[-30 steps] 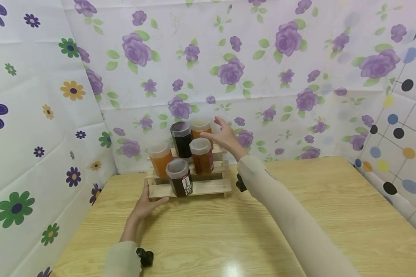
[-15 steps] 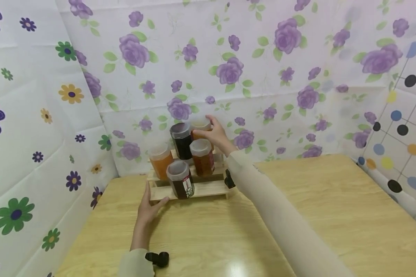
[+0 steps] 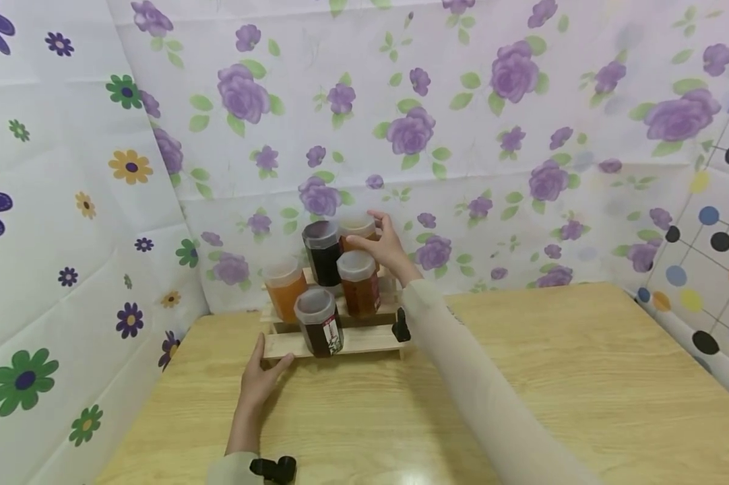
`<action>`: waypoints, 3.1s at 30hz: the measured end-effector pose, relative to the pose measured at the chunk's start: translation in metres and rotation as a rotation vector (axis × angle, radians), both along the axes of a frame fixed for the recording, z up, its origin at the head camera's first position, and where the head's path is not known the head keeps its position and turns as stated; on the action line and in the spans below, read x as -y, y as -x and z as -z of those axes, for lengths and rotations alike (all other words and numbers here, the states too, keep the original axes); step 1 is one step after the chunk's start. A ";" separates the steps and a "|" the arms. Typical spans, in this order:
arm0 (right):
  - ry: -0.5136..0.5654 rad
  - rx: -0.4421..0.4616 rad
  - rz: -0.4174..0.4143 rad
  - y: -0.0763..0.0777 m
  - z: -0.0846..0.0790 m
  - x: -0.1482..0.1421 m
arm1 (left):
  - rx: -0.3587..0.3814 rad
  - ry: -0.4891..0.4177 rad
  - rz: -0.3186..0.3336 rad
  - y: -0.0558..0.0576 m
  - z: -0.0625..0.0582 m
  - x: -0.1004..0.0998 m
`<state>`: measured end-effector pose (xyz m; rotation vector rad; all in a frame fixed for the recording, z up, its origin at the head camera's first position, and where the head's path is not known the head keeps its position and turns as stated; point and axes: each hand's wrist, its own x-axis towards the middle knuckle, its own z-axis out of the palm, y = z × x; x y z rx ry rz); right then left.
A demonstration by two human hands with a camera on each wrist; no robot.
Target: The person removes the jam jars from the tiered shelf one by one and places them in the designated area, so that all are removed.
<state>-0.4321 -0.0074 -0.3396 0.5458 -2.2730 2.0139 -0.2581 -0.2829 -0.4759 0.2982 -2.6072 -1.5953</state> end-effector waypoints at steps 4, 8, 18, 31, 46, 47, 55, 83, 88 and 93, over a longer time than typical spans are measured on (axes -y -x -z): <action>0.001 -0.002 0.007 0.001 0.001 0.001 | -0.001 -0.051 -0.039 0.003 0.000 0.000; -0.006 0.003 0.006 0.000 0.002 0.002 | -0.047 -0.180 -0.055 0.005 0.004 -0.001; -0.071 0.025 -0.064 0.003 -0.001 -0.004 | -0.114 -0.409 -0.108 0.005 0.013 -0.001; 0.004 0.177 -0.089 0.003 -0.009 -0.016 | -0.133 -0.397 -0.117 0.007 0.016 0.002; 0.048 0.196 0.077 -0.005 -0.011 -0.056 | -0.134 -0.383 -0.108 0.010 0.015 0.002; 0.058 0.197 0.082 -0.005 -0.011 -0.060 | -0.131 -0.380 -0.107 0.011 0.015 0.001; 0.089 0.230 0.173 -0.009 -0.012 -0.097 | -0.127 -0.380 -0.109 0.011 0.014 0.003; -0.017 0.372 0.267 -0.029 0.057 -0.224 | -0.089 -0.381 -0.131 0.003 0.017 0.002; 0.013 0.351 0.226 -0.043 0.074 -0.232 | -0.070 -0.349 -0.123 0.004 0.017 0.002; 0.074 0.342 0.242 -0.042 0.083 -0.228 | -0.071 -0.353 -0.123 0.006 0.012 0.002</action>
